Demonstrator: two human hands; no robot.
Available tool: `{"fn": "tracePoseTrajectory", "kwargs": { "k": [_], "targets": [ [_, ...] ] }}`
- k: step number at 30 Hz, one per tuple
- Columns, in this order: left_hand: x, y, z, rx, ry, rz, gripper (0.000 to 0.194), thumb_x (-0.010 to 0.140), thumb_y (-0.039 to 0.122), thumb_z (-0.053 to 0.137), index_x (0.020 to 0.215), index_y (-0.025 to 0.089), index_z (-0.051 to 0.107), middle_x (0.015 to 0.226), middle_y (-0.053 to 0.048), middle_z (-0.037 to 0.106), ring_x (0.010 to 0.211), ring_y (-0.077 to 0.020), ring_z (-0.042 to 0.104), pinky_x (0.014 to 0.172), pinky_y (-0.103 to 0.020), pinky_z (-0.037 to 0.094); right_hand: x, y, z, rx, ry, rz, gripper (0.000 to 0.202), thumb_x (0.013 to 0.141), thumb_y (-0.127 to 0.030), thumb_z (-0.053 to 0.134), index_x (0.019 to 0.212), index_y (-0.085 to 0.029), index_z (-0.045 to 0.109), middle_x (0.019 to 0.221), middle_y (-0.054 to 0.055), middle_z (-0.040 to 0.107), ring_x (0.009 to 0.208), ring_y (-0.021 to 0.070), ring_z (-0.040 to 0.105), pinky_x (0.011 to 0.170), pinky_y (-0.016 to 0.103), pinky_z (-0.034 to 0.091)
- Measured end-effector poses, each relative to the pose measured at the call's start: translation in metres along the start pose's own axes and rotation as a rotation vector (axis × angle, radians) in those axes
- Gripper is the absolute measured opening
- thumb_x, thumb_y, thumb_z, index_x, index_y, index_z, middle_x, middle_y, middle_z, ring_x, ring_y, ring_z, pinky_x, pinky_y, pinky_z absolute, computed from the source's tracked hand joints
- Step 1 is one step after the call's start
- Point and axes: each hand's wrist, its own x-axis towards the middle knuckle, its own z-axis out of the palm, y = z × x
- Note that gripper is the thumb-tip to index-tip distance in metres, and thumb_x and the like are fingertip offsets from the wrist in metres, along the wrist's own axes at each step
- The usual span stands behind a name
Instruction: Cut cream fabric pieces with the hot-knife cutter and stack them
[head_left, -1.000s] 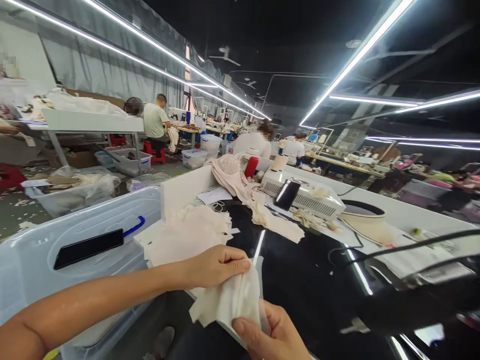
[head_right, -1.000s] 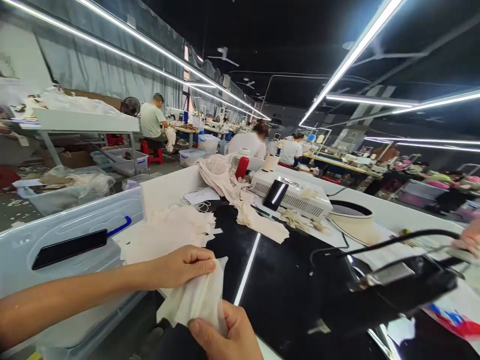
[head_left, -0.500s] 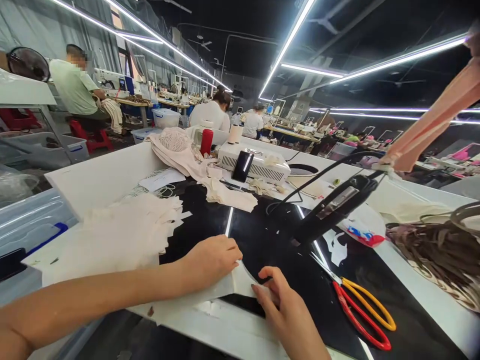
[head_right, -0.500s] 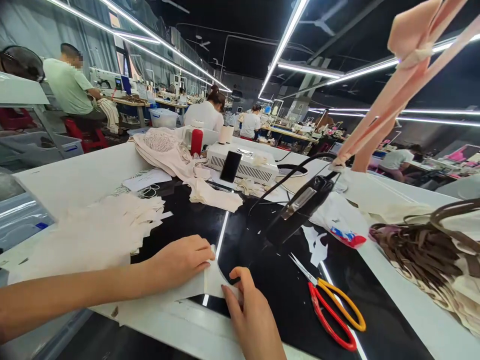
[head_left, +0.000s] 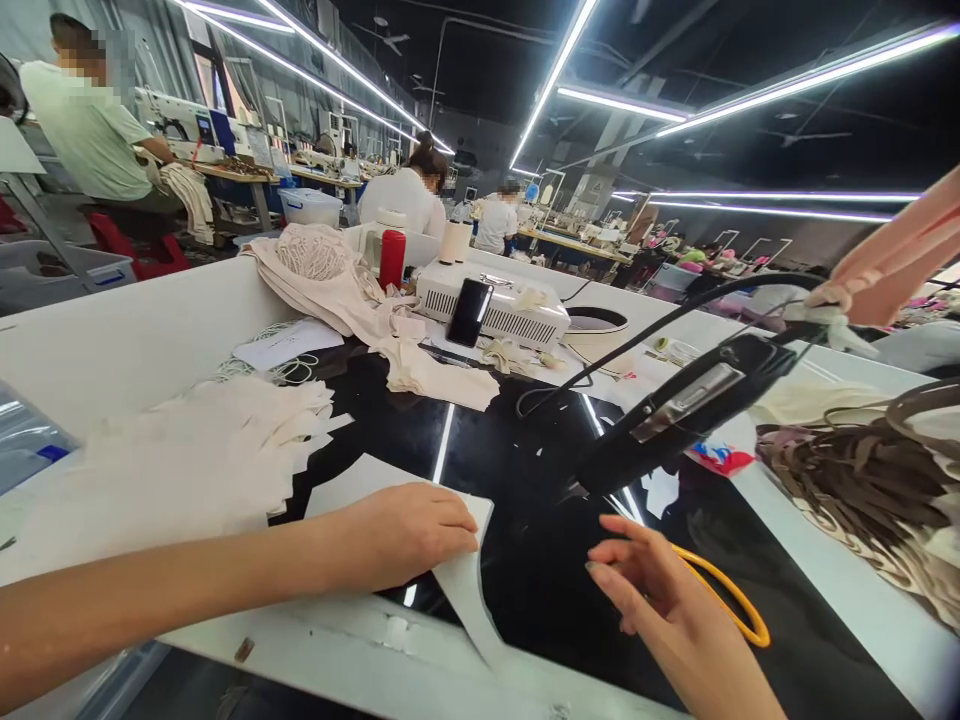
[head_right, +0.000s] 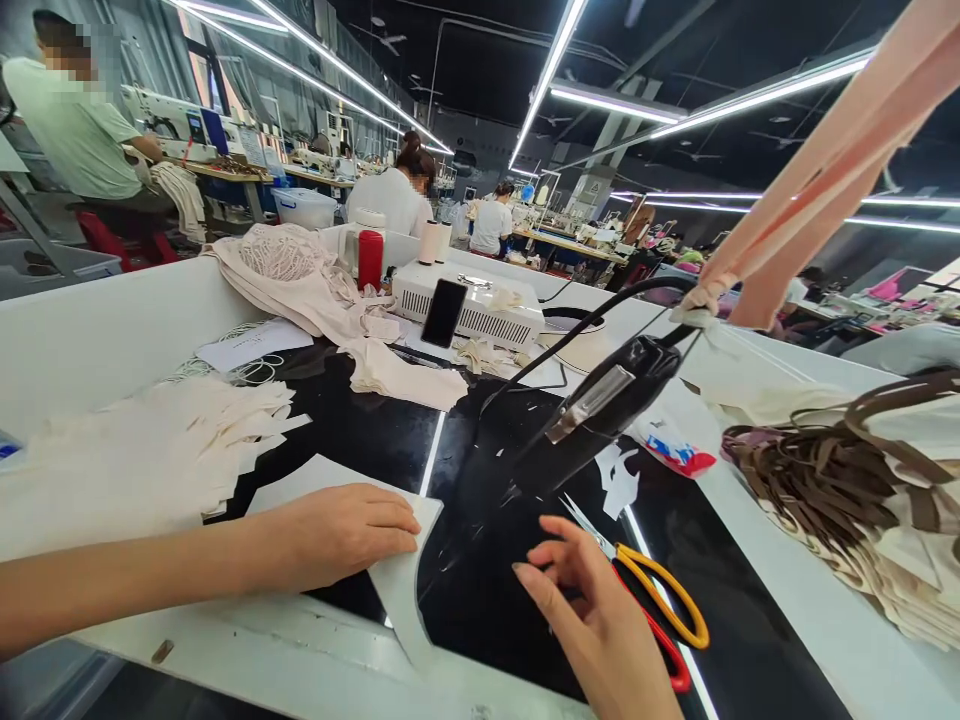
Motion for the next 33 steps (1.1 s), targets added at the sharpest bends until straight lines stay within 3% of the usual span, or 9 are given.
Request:
{"fn": "tracePoseTrajectory", "kwargs": {
  "k": [3,7,9,12,14,16,19,23,33],
  "targets": [
    [0.011,0.001,0.001,0.033,0.014,0.024,0.025,0.097,0.002,0.057,0.115,0.016,0.069,0.116,-0.01,0.075,0.111,-0.0203,0.069,0.101,-0.031,0.054,0.023,-0.009,-0.009,0.102,0.142,-0.154,0.087,0.064,-0.064,0.091,0.135,-0.027,0.057,0.121,0.01,0.07,0.102,0.0265,0.069,0.078,0.035,0.063],
    [0.015,0.001,0.01,0.136,0.006,0.007,0.017,0.1,0.016,0.064,0.116,0.018,0.069,0.117,-0.01,0.075,0.112,-0.0216,0.069,0.096,-0.03,0.054,0.037,-0.045,0.006,0.255,0.172,-0.371,0.08,0.066,-0.063,0.092,0.131,-0.028,0.059,0.135,0.01,0.067,0.123,0.0307,0.066,0.1,0.043,0.059],
    [0.012,0.0,0.015,0.174,-0.001,-0.016,0.019,0.101,0.021,0.066,0.119,0.019,0.068,0.12,-0.009,0.074,0.113,-0.0215,0.068,0.095,-0.029,0.054,0.035,-0.066,0.022,0.36,0.188,-0.492,0.078,0.073,-0.057,0.091,0.137,-0.028,0.057,0.134,0.009,0.068,0.118,0.0287,0.069,0.098,0.043,0.06],
    [0.004,-0.001,0.025,0.215,0.026,-0.04,0.025,0.102,0.027,0.065,0.125,0.017,0.067,0.124,-0.01,0.073,0.115,-0.0216,0.068,0.097,-0.031,0.053,0.028,-0.089,0.048,0.473,0.298,-0.588,0.076,0.079,-0.04,0.09,0.143,-0.027,0.052,0.105,0.003,0.074,0.084,0.0213,0.074,0.081,0.04,0.062],
    [-0.001,-0.001,0.031,0.233,0.058,-0.045,0.026,0.103,0.028,0.064,0.127,0.017,0.066,0.126,-0.01,0.073,0.116,-0.0216,0.067,0.101,-0.031,0.052,0.026,-0.098,0.061,0.432,0.437,-0.534,0.066,0.079,-0.036,0.091,0.134,-0.025,0.057,0.092,-0.001,0.072,0.069,0.017,0.068,0.074,0.037,0.059],
    [-0.003,0.001,0.036,0.256,0.069,-0.043,0.025,0.104,0.029,0.062,0.126,0.016,0.067,0.126,-0.01,0.073,0.117,-0.0214,0.067,0.104,-0.032,0.052,0.028,-0.103,0.07,0.38,0.522,-0.451,0.055,0.076,-0.038,0.092,0.12,-0.022,0.063,0.09,-0.001,0.072,0.068,0.0167,0.067,0.074,0.036,0.058],
    [-0.003,0.006,0.038,0.293,0.052,-0.055,0.028,0.105,0.031,0.063,0.125,0.012,0.066,0.125,-0.01,0.073,0.116,-0.0217,0.067,0.103,-0.034,0.054,0.038,-0.106,0.077,0.423,0.499,-0.418,0.052,0.073,-0.041,0.093,0.111,-0.021,0.064,0.091,0.0,0.071,0.072,0.0176,0.067,0.076,0.037,0.058],
    [-0.002,0.013,0.039,0.323,0.104,-0.089,0.03,0.103,0.032,0.066,0.122,0.009,0.067,0.121,-0.01,0.074,0.113,-0.022,0.069,0.097,-0.033,0.057,0.049,-0.107,0.085,0.566,0.43,-0.466,0.058,0.075,-0.037,0.092,0.12,-0.023,0.058,0.081,-0.006,0.066,0.063,0.014,0.063,0.068,0.034,0.058],
    [-0.001,0.019,0.051,0.342,0.177,-0.139,0.028,0.105,0.033,0.062,0.115,0.009,0.071,0.118,-0.011,0.076,0.106,-0.0221,0.071,0.088,-0.032,0.06,0.056,-0.101,0.102,0.745,0.302,-0.531,0.037,0.082,-0.032,0.079,0.111,-0.025,0.056,0.076,-0.006,0.061,0.058,0.0127,0.058,0.052,0.028,0.056]
  ]
}}
